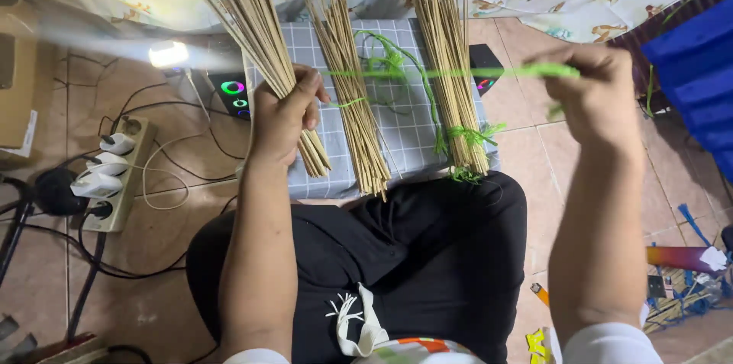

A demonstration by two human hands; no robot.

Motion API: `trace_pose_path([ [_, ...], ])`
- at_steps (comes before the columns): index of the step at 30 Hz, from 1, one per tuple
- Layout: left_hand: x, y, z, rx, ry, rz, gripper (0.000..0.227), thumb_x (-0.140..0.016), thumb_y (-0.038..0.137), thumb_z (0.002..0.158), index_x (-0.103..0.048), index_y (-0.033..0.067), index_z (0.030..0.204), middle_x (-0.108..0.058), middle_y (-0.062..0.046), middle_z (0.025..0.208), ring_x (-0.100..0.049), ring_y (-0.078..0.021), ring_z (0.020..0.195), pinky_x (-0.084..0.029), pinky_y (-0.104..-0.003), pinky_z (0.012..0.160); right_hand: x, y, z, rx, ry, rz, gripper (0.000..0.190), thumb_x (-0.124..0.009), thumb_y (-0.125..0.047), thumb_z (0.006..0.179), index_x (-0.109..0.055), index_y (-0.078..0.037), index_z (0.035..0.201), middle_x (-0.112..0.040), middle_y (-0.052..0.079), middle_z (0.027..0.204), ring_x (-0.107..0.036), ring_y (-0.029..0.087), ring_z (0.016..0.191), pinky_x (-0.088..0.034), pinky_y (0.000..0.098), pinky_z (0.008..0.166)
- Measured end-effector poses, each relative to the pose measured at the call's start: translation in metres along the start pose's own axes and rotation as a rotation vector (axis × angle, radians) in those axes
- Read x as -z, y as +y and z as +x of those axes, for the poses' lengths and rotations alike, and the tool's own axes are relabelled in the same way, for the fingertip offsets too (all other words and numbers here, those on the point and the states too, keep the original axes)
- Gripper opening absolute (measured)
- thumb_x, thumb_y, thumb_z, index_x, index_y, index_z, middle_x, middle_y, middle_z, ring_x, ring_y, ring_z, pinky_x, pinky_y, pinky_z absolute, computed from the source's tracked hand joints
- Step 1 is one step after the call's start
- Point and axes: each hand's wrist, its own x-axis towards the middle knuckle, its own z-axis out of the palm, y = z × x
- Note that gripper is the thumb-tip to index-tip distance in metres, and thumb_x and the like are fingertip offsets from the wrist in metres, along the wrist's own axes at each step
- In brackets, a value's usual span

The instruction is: Tying bundles of thin wooden sticks together with green plastic twine to create broom heads.

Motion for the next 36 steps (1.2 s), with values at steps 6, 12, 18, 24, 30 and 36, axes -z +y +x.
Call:
trace_pose_path([
  [6,0.000,0.000,0.000,-0.057,-0.013,0.178,0.018,-0.070,0.023,0.098,-0.066,0.0052,0.098,-0.066,-0.006,0.076,-0.052,-0.0071,0.049,-0.042,-0.019,0.040,0.047,0.011,-0.042,-0.062,-0.339,-0.158,0.013,-0.065,-0.005,0.094,-0.073,0.006,0.093,-0.057,0.006,0.063,-0.041,0.011,0.050,-0.031,0.0246,0.047],
  [12,-0.007,-0.005,0.000,-0.091,0.010,0.372,0.016,-0.069,0.019,0.099,-0.067,0.0032,0.100,-0.066,-0.005,0.074,-0.051,-0.0088,0.048,-0.042,-0.022,0.041,0.035,0.050,-0.079,-0.028,-0.026,0.384,0.007,-0.061,-0.011,0.105,-0.066,-0.006,0.105,-0.060,0.004,0.081,-0.044,0.006,0.061,-0.038,0.0193,0.058],
  [18,-0.006,-0.018,0.004,0.045,0.151,0.442,0.013,-0.070,0.019,0.099,-0.064,0.0078,0.096,-0.056,0.000,0.061,-0.048,-0.0090,0.046,-0.039,-0.024,0.040,-0.018,0.055,-0.067,0.102,0.045,1.003,0.012,-0.066,-0.018,0.105,-0.075,-0.010,0.105,-0.069,0.013,0.119,-0.062,0.024,0.105,-0.054,0.0382,0.091],
  [24,-0.005,-0.028,0.009,0.040,0.142,0.490,0.015,-0.068,0.020,0.099,-0.066,0.0063,0.104,-0.054,0.002,0.061,-0.049,-0.0092,0.047,-0.040,-0.025,0.041,-0.062,0.027,-0.028,0.424,-0.254,1.408,0.038,-0.050,-0.030,0.121,-0.078,-0.008,0.109,-0.082,0.010,0.114,-0.075,0.022,0.117,-0.049,0.0496,0.122],
  [30,-0.019,-0.021,0.000,-0.206,0.182,0.465,0.018,-0.065,0.021,0.102,-0.067,0.0090,0.114,-0.046,0.006,0.058,-0.042,-0.0073,0.044,-0.035,-0.025,0.041,-0.040,0.083,-0.026,0.473,-0.156,1.407,0.084,-0.034,-0.064,0.108,-0.070,0.001,0.149,-0.075,0.017,0.141,-0.079,0.020,0.108,-0.064,0.0242,0.090],
  [36,-0.022,-0.054,0.002,-0.380,0.256,0.602,0.013,-0.063,0.014,0.104,-0.065,0.0049,0.113,-0.068,-0.003,0.087,-0.072,-0.0146,0.070,-0.056,-0.027,0.063,-0.069,0.084,-0.050,-0.057,0.648,0.840,0.033,-0.053,0.011,0.096,-0.070,-0.003,0.120,-0.069,0.008,0.106,-0.050,0.004,0.058,-0.035,0.0166,0.049],
])
